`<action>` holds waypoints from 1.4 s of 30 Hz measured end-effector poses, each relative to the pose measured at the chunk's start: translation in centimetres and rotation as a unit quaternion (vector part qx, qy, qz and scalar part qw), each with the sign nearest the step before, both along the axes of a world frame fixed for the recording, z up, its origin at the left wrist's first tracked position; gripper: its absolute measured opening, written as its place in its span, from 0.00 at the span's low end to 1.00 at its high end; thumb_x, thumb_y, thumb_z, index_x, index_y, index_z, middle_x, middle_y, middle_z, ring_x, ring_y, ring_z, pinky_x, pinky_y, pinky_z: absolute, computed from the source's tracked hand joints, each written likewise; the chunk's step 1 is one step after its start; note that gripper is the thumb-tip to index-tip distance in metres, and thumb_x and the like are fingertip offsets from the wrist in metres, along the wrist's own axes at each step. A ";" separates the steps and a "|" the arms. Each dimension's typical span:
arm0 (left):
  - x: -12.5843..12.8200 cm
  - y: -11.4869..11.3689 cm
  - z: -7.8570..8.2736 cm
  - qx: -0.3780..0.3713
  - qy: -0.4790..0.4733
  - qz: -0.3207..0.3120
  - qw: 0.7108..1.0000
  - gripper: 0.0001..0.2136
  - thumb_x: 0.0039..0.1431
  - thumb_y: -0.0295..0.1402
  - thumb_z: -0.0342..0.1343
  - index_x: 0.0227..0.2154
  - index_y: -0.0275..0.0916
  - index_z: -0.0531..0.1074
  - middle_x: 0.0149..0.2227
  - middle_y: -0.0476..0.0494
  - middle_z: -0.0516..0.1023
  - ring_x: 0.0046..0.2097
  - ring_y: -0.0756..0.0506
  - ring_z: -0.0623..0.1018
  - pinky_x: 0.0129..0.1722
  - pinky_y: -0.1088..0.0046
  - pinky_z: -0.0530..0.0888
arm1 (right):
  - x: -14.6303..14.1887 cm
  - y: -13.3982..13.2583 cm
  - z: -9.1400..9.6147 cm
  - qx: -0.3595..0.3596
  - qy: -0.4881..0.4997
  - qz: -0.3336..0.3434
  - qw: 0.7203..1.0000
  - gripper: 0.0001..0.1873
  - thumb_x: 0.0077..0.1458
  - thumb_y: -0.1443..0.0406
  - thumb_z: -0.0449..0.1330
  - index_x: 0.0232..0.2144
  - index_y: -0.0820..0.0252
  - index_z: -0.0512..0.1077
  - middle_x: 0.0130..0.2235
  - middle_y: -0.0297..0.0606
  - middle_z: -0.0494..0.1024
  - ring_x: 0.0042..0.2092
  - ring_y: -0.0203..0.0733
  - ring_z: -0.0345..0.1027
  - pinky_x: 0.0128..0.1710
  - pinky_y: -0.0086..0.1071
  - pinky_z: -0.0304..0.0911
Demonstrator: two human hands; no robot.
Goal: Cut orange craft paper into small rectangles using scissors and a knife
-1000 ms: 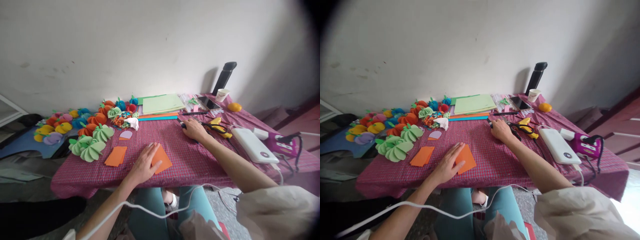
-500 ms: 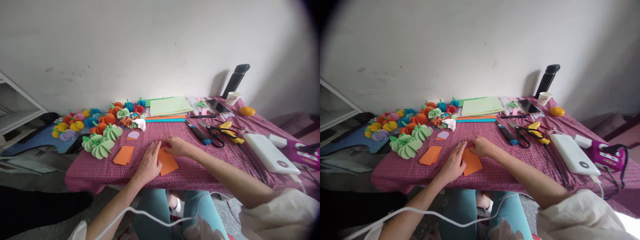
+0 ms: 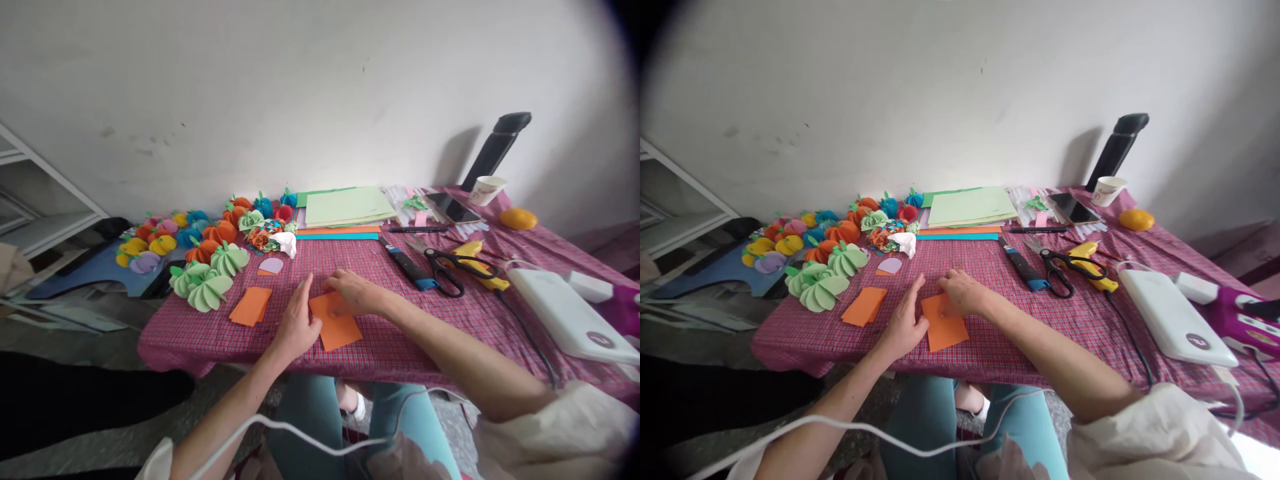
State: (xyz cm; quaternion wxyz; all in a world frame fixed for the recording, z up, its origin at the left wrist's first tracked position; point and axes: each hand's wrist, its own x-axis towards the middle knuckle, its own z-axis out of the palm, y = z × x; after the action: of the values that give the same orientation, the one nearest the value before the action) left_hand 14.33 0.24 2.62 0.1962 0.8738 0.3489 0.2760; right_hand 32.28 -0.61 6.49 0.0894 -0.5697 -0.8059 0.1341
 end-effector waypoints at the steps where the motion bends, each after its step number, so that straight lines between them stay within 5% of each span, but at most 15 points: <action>1: 0.0 0.1 0.0 -0.003 -0.007 0.013 1.000 0.39 0.42 0.18 0.44 0.59 0.38 0.39 0.59 0.39 0.53 0.60 0.44 0.53 0.57 0.61 0.56 | 0.1 0.1 0.0 -0.012 0.006 0.005 1.000 0.31 0.36 0.56 0.64 0.44 0.60 0.68 0.42 0.46 0.67 0.43 0.46 0.63 0.40 0.32 0.58; 10: 0.4 -0.3 0.5 0.026 0.040 0.021 0.999 0.32 0.47 0.24 0.50 0.57 0.40 0.48 0.46 0.39 0.67 0.49 0.42 0.66 0.50 0.59 0.62 | 1.2 0.5 -0.6 -0.087 0.076 0.051 0.992 0.18 0.41 0.62 0.61 0.38 0.59 0.70 0.31 0.35 0.74 0.31 0.37 0.66 0.28 0.26 0.55; 17: 0.6 -0.4 0.7 0.047 0.056 0.058 0.996 0.36 0.46 0.25 0.51 0.58 0.39 0.43 0.46 0.41 0.67 0.48 0.43 0.66 0.50 0.60 0.61 | 3.9 1.4 -0.7 -0.032 0.193 0.045 0.980 0.21 0.43 0.63 0.60 0.42 0.63 0.69 0.36 0.38 0.74 0.33 0.36 0.66 0.31 0.25 0.58; 25: 0.7 -0.6 0.8 0.067 0.095 0.077 0.990 0.36 0.45 0.26 0.52 0.58 0.40 0.44 0.42 0.42 0.69 0.45 0.41 0.68 0.47 0.58 0.62 | 2.1 0.2 0.0 0.004 0.070 0.079 0.994 0.21 0.41 0.62 0.61 0.40 0.64 0.71 0.39 0.43 0.74 0.38 0.41 0.67 0.35 0.27 0.58; 30: 0.6 -0.3 0.3 0.020 0.049 0.055 0.997 0.34 0.48 0.25 0.50 0.58 0.41 0.44 0.38 0.45 0.70 0.40 0.46 0.70 0.44 0.64 0.65 | 1.5 0.0 -0.1 -0.054 0.067 0.074 0.994 0.16 0.43 0.64 0.60 0.37 0.63 0.71 0.35 0.40 0.75 0.35 0.39 0.68 0.32 0.25 0.58; 37: 0.3 -0.4 1.0 0.028 -0.006 0.060 0.998 0.26 0.54 0.27 0.49 0.55 0.43 0.50 0.32 0.49 0.70 0.37 0.48 0.71 0.43 0.67 0.66 | 2.9 0.7 -0.7 0.001 0.179 0.069 0.981 0.37 0.37 0.58 0.64 0.51 0.61 0.62 0.46 0.46 0.70 0.45 0.45 0.64 0.42 0.32 0.58; 42: 1.3 0.3 3.2 0.126 -0.068 0.067 0.987 0.25 0.55 0.30 0.50 0.55 0.42 0.51 0.36 0.45 0.71 0.44 0.46 0.69 0.49 0.64 0.62 | 3.0 1.2 -0.7 -0.100 0.328 -0.023 0.939 0.23 0.40 0.55 0.61 0.37 0.64 0.71 0.31 0.36 0.76 0.32 0.39 0.68 0.28 0.26 0.60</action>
State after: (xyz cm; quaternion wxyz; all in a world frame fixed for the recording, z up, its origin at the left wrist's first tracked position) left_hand 15.62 0.50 5.82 0.0885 0.8454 0.3554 0.3889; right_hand 35.26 0.61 5.74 0.2939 -0.5190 -0.7008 0.3913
